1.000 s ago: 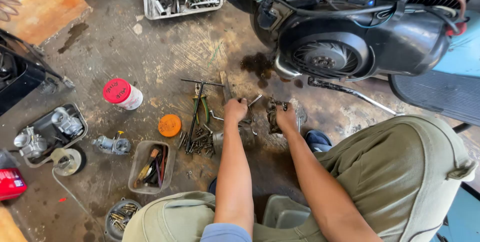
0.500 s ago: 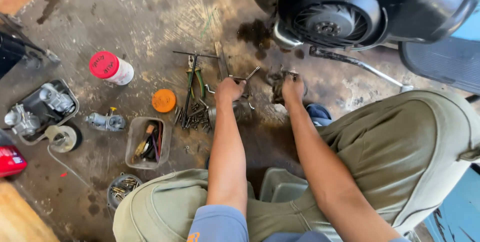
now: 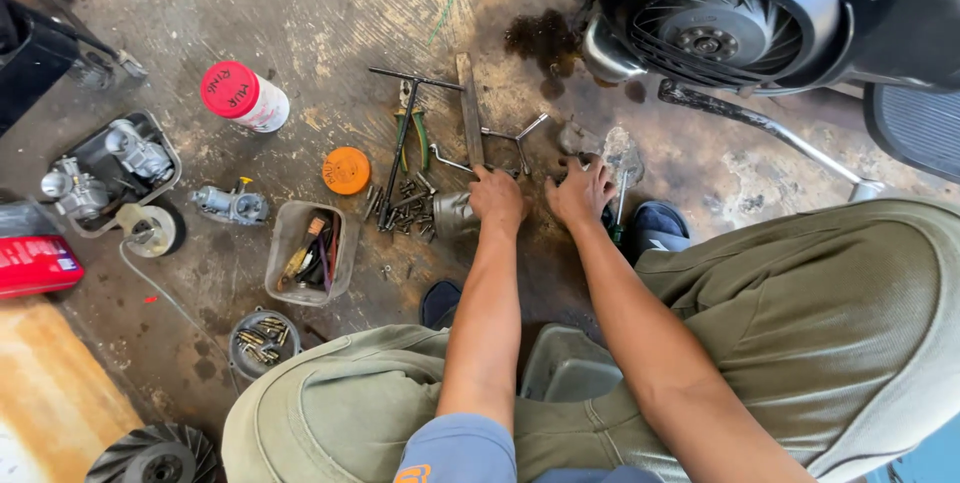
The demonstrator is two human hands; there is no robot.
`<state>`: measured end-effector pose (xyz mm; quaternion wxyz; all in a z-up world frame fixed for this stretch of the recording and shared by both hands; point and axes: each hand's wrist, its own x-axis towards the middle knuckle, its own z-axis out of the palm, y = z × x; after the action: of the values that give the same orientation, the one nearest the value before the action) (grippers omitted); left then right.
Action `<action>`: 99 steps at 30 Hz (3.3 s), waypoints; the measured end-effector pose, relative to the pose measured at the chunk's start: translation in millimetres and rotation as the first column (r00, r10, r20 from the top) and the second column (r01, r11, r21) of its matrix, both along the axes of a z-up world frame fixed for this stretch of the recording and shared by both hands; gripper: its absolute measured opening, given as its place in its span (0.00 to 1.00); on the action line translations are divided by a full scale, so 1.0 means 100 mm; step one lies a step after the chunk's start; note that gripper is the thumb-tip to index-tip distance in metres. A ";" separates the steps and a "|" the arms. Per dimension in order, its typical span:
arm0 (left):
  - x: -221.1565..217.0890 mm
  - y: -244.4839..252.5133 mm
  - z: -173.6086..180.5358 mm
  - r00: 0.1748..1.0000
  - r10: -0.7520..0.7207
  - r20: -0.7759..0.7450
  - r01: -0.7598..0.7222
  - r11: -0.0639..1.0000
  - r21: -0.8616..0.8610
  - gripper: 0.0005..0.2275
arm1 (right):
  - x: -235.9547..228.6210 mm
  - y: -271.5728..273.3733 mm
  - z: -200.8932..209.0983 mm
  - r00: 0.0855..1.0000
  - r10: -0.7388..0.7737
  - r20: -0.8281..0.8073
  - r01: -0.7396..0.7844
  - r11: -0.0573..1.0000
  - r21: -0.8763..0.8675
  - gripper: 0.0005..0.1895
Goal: Sorting and collecting various bolts, screws, and small engine parts into containers on a workshop floor
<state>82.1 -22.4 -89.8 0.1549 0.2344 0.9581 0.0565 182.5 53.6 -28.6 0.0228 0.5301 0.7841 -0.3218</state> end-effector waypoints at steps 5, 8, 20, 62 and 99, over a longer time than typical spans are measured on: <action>-0.66 -0.22 0.21 0.953 0.140 0.270 -0.136 0.990 -0.033 0.27 | -0.14 -0.08 -0.14 0.982 0.082 -0.173 -0.094 0.993 -0.065 0.22; -1.26 -0.40 0.36 0.938 0.217 0.270 -0.206 0.976 -0.067 0.28 | -0.43 -0.20 -0.07 0.947 0.284 -0.149 -0.289 0.957 -0.012 0.29; -2.18 -0.56 2.01 0.897 -0.425 0.120 0.432 0.788 -0.439 0.13 | -1.42 -0.99 -0.71 0.208 0.919 0.334 -0.977 0.176 0.124 0.21; -0.97 -2.07 -0.46 0.687 0.592 0.420 -0.709 0.673 0.212 0.13 | -0.65 -0.41 0.34 0.341 0.937 -0.069 -0.841 0.337 0.423 0.30; -1.81 -1.74 0.55 0.745 0.239 0.623 -0.636 0.536 0.555 0.13 | -0.72 -0.74 0.39 0.191 0.980 0.055 -0.961 0.175 0.213 0.33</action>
<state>-98.6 -196.8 -35.3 0.2552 -0.0030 0.8061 0.5338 110.7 -20.8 10.6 0.1317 -0.1046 0.9695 -0.1781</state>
